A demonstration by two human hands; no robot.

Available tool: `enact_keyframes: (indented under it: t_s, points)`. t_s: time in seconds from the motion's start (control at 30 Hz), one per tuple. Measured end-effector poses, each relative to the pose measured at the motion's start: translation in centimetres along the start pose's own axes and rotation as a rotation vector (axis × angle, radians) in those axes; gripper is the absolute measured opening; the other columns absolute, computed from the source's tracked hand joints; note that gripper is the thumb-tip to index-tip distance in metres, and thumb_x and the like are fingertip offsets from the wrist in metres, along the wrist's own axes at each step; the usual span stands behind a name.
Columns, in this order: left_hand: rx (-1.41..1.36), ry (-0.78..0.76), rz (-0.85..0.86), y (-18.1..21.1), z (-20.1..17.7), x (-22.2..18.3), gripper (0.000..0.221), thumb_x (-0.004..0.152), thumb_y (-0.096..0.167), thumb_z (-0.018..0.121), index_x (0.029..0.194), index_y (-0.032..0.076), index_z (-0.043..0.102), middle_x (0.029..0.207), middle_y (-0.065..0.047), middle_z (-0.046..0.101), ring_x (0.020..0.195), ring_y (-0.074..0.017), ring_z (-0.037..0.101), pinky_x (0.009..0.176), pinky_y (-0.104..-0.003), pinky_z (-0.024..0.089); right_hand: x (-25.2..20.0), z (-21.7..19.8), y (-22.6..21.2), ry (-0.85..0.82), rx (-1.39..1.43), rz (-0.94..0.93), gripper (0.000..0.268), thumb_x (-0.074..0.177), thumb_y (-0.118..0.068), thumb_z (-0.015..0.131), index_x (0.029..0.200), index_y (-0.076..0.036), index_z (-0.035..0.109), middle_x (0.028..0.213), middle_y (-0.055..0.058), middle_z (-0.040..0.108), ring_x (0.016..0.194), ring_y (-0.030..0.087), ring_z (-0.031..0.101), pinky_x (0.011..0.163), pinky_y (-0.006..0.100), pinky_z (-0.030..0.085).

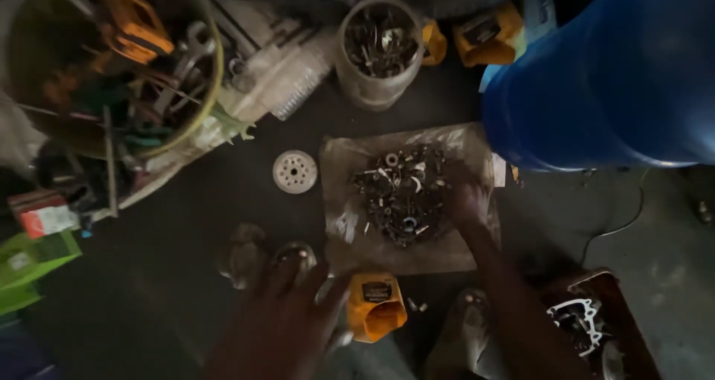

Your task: Sorting and inspecting various engine components including nuts, bolts, and a timing chain on a sheet of paper on the floor.

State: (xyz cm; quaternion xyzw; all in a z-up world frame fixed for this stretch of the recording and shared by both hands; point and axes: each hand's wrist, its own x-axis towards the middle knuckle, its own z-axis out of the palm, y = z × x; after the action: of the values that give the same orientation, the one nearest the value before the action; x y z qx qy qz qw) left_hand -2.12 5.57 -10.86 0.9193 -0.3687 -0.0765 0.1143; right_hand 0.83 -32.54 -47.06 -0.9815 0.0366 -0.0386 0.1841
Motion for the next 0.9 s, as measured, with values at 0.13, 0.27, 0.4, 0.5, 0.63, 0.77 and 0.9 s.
enact_keyframes:
  t_s: [0.13,0.27,0.4,0.5,0.63,0.77,0.9]
  points:
    - [-0.217,-0.548,-0.208,-0.6,1.8,3.5,0.049,0.097,0.042,0.064,0.136,0.013,0.059,0.122,-0.014,0.068,0.107,-0.0356,0.069,0.095,-0.055,0.054,-6.3,8.7,5.8,0.105,0.928,0.279,0.007,0.109,-0.004,0.073,0.103,-0.004,0.069,0.081,0.015,0.054,0.066,0.022,0.049,0.061,0.033,0.046]
    - [-0.147,-0.488,-0.278,-0.6,14.3,2.6,0.046,0.098,0.043,0.062,0.128,0.009,0.061,0.124,-0.014,0.065,0.11,-0.0364,0.065,0.089,-0.057,0.053,-11.3,1.9,-2.3,0.19,1.247,0.141,0.022,0.095,-0.003,0.064,0.116,-0.009,0.067,0.103,0.004,0.07,0.081,0.012,0.067,0.065,0.029,0.055]
    - [-0.368,-0.26,-0.367,2.3,21.6,0.4,0.033,0.101,0.037,0.056,0.115,0.009,0.068,0.11,-0.014,0.071,0.104,-0.0349,0.068,0.096,-0.057,0.05,-15.4,-8.8,-12.7,-0.115,0.911,0.206,0.02,0.089,-0.009,0.072,0.109,-0.008,0.075,0.094,0.006,0.075,0.082,0.017,0.073,0.071,0.033,0.059]
    - [-0.574,-0.098,-0.487,4.0,27.2,-1.5,0.033,0.102,0.035,0.053,0.11,0.009,0.072,0.106,-0.015,0.073,0.1,-0.0344,0.07,0.094,-0.052,0.054,-18.2,-12.4,-16.9,-0.288,0.554,0.282,0.029,0.086,-0.012,0.071,0.115,-0.011,0.075,0.096,0.008,0.08,0.086,0.018,0.077,0.076,0.032,0.061]
    - [-0.744,-0.019,-0.658,5.4,27.9,-2.7,0.036,0.102,0.037,0.053,0.112,0.008,0.072,0.11,-0.016,0.073,0.099,-0.0353,0.069,0.092,-0.05,0.055,-21.6,-12.5,-18.1,-0.425,0.3,0.124,0.03,0.089,-0.019,0.073,0.119,-0.015,0.075,0.113,0.008,0.076,0.097,0.029,0.071,0.084,0.044,0.053]
    - [-0.605,0.019,-0.6,5.6,28.1,-2.8,0.037,0.102,0.039,0.052,0.112,0.01,0.073,0.117,-0.014,0.072,0.104,-0.0337,0.068,0.094,-0.052,0.053,-22.0,-5.0,-11.7,-0.374,0.298,0.2,0.03,0.094,-0.022,0.067,0.122,-0.014,0.073,0.107,0.01,0.076,0.096,0.028,0.072,0.086,0.046,0.056]
    - [-0.42,-0.014,-0.551,5.6,24.8,-2.1,0.039,0.098,0.042,0.053,0.117,0.014,0.072,0.126,-0.012,0.067,0.111,-0.0382,0.062,0.093,-0.058,0.048,-21.4,-5.5,-11.5,-0.244,0.332,0.27,0.026,0.087,-0.021,0.066,0.111,-0.014,0.075,0.103,0.011,0.075,0.092,0.029,0.073,0.082,0.047,0.059]
